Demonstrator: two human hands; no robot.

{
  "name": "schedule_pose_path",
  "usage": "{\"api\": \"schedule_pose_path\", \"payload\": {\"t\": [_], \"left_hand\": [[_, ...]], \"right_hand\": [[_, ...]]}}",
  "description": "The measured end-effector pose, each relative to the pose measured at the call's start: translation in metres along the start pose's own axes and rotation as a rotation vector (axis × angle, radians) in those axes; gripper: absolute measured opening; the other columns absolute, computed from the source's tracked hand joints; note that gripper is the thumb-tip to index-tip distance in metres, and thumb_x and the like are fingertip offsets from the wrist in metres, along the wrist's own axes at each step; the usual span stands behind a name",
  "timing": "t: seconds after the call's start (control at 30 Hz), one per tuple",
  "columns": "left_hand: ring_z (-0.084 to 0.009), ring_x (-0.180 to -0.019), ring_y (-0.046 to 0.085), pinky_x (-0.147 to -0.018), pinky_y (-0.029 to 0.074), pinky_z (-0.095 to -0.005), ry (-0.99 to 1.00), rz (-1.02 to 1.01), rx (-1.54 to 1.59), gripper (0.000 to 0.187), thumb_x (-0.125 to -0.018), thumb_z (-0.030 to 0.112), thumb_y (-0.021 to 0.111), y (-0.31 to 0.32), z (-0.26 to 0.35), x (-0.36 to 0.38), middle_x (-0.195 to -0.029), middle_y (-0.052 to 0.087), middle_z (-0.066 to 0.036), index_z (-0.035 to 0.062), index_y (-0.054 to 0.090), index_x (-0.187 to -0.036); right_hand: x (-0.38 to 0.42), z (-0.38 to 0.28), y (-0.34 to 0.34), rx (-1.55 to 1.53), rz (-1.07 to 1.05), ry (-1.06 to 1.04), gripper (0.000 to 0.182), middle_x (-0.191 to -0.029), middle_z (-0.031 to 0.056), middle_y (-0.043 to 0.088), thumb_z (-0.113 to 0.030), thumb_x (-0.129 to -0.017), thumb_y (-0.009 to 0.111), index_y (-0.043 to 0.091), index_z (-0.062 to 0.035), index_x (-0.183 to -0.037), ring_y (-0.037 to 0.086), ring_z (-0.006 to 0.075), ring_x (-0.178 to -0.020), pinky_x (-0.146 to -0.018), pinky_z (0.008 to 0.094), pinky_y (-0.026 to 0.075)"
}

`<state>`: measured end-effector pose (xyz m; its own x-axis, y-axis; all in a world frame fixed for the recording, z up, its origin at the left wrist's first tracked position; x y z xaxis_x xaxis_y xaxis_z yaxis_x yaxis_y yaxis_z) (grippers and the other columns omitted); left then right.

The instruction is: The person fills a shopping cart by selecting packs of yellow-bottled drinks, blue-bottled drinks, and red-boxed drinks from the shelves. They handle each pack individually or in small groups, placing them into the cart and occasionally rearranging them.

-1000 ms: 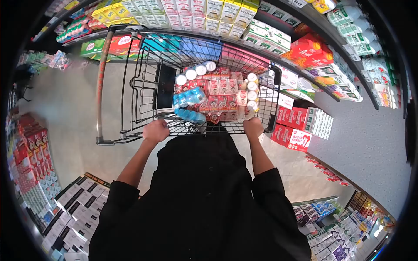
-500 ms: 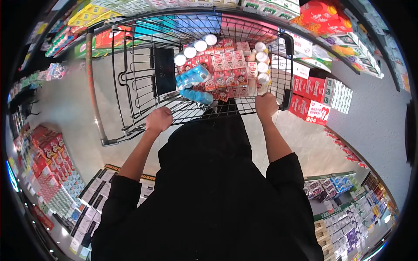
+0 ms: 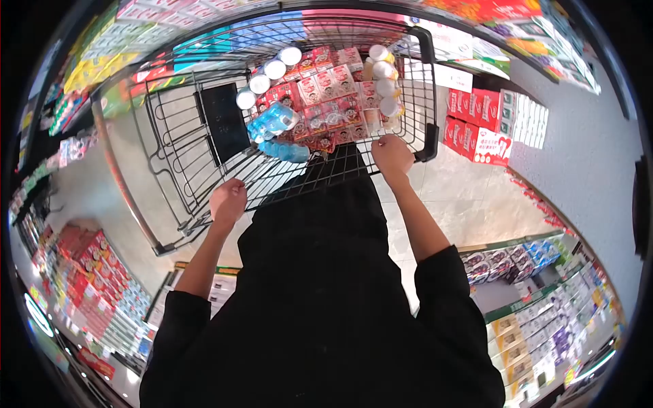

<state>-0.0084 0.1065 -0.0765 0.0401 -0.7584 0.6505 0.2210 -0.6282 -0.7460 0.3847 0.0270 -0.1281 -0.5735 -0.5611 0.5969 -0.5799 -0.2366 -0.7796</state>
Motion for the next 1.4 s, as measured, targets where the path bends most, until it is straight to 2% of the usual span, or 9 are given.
{"api": "schedule_pose_path", "payload": {"t": [0.13, 0.17, 0.3, 0.37, 0.77, 1.1, 1.2, 1.3, 1.4], "left_hand": [[-0.028, -0.074, 0.064, -0.066, 0.051, -0.0372, 0.081, 0.13, 0.022, 0.014, -0.076, 0.02, 0.057, -0.007, 0.0, 0.006, -0.076, 0.066, -0.009, 0.0143, 0.067, -0.084], [-0.028, -0.074, 0.064, -0.066, 0.051, -0.0372, 0.061, 0.127, 0.023, 0.014, -0.076, 0.02, 0.057, -0.007, -0.001, 0.006, -0.076, 0.066, -0.009, 0.0143, 0.067, -0.084], [-0.0287, -0.073, 0.063, -0.065, 0.051, -0.0379, -0.04, 0.129, 0.022, 0.013, -0.075, 0.018, 0.056, -0.009, -0.003, 0.017, -0.077, 0.066, -0.009, 0.013, 0.066, -0.082], [-0.0298, -0.073, 0.063, -0.066, 0.051, -0.0389, 0.025, 0.154, 0.001, 0.013, -0.075, 0.017, 0.056, -0.01, -0.001, 0.021, -0.079, 0.066, -0.01, 0.0126, 0.066, -0.081], [-0.0299, -0.07, 0.063, -0.065, 0.051, -0.0394, 0.087, 0.278, 0.134, 0.013, -0.074, 0.017, 0.057, -0.001, 0.007, 0.014, -0.077, 0.066, -0.01, 0.0109, 0.066, -0.081], [-0.0269, -0.07, 0.064, -0.065, 0.051, -0.037, 0.182, 0.379, 0.218, 0.014, -0.073, 0.017, 0.059, -0.002, 0.008, 0.014, -0.075, 0.066, -0.009, 0.011, 0.066, -0.082], [-0.0193, -0.086, 0.065, -0.079, 0.05, -0.0319, 0.292, 0.006, 0.68, 0.027, -0.081, 0.025, 0.062, 0.009, 0.014, 0.004, -0.09, 0.068, -0.008, 0.0066, 0.063, -0.101], [-0.0294, -0.111, 0.054, -0.095, 0.042, -0.0424, 0.162, -0.516, 1.713, 0.048, -0.09, 0.03, 0.052, -0.009, 0.043, 0.018, -0.123, 0.053, -0.017, 0.003, 0.042, -0.128], [-0.0351, -0.116, 0.05, -0.097, 0.04, -0.052, 0.41, -0.758, 2.011, 0.055, -0.091, 0.032, 0.047, -0.038, 0.076, 0.038, -0.127, 0.05, -0.018, 0.0025, 0.033, -0.135]], "right_hand": [[-0.042, 0.025, 0.046, -1.34, -0.467, 0.467, 0.059, -0.095, 0.0136, 0.06, -0.025, -0.076, 0.073, 0.048, 0.0039, -0.121, 0.061, 0.0174, -0.082, -0.071, 0.03, 0.051], [-0.05, 0.014, 0.027, -0.752, -0.377, -0.287, 0.06, -0.109, 0.0175, 0.053, -0.024, -0.081, 0.067, 0.039, 0.0022, -0.128, 0.059, 0.0256, -0.093, -0.076, 0.033, 0.052], [-0.128, 0.079, 0.135, -2.152, -0.644, 1.218, 0.056, -0.125, 0.0219, 0.046, -0.029, -0.083, 0.062, 0.039, -0.0025, -0.127, 0.047, 0.0326, -0.115, -0.097, 0.0402, 0.042], [-0.13, 0.08, 0.128, -2.322, -0.515, 1.024, 0.055, -0.119, 0.0183, 0.05, -0.028, -0.082, 0.063, 0.041, -0.0018, -0.125, 0.048, 0.0337, -0.112, -0.097, 0.0471, 0.041], [-0.114, 0.027, 0.046, -2.342, -0.732, 1.101, 0.031, -0.094, 0.0103, 0.057, -0.018, -0.076, 0.068, 0.055, -0.0065, -0.102, 0.055, 0.0254, -0.09, -0.073, 0.039, 0.051], [0.055, -0.039, 0.004, -1.721, -0.564, 0.295, 0.027, -0.09, 0.0076, 0.06, -0.018, -0.084, 0.062, 0.053, -0.0078, -0.108, 0.061, 0.0197, -0.077, -0.059, 0.0332, 0.053], [0.102, -0.057, -0.013, -1.525, -0.581, 0.167, 0.035, -0.096, 0.0098, 0.061, -0.013, -0.082, 0.063, 0.051, -0.0008, -0.112, 0.062, 0.0206, -0.083, -0.064, 0.0333, 0.055], [0.132, -0.08, -0.048, -1.429, -0.576, -0.07, 0.043, -0.1, 0.009, 0.061, -0.007, -0.077, 0.067, 0.05, 0.0018, -0.116, 0.061, 0.0195, -0.088, -0.069, 0.033, 0.055], [0.146, -0.094, -0.077, -1.284, -0.59, -0.325, 0.05, -0.104, 0.0078, 0.061, 0.0, -0.072, 0.07, 0.05, 0.0034, -0.117, 0.06, 0.0179, -0.094, -0.077, 0.0312, 0.052]]}}
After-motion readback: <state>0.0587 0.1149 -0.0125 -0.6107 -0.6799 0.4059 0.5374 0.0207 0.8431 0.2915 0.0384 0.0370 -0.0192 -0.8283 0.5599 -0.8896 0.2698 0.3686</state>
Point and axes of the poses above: each hand's wrist, its own x-axis away from the middle knuckle, its own y-axis out of the palm, z = x × y, the point moved 6 cm from there along -x, towards the middle knuckle
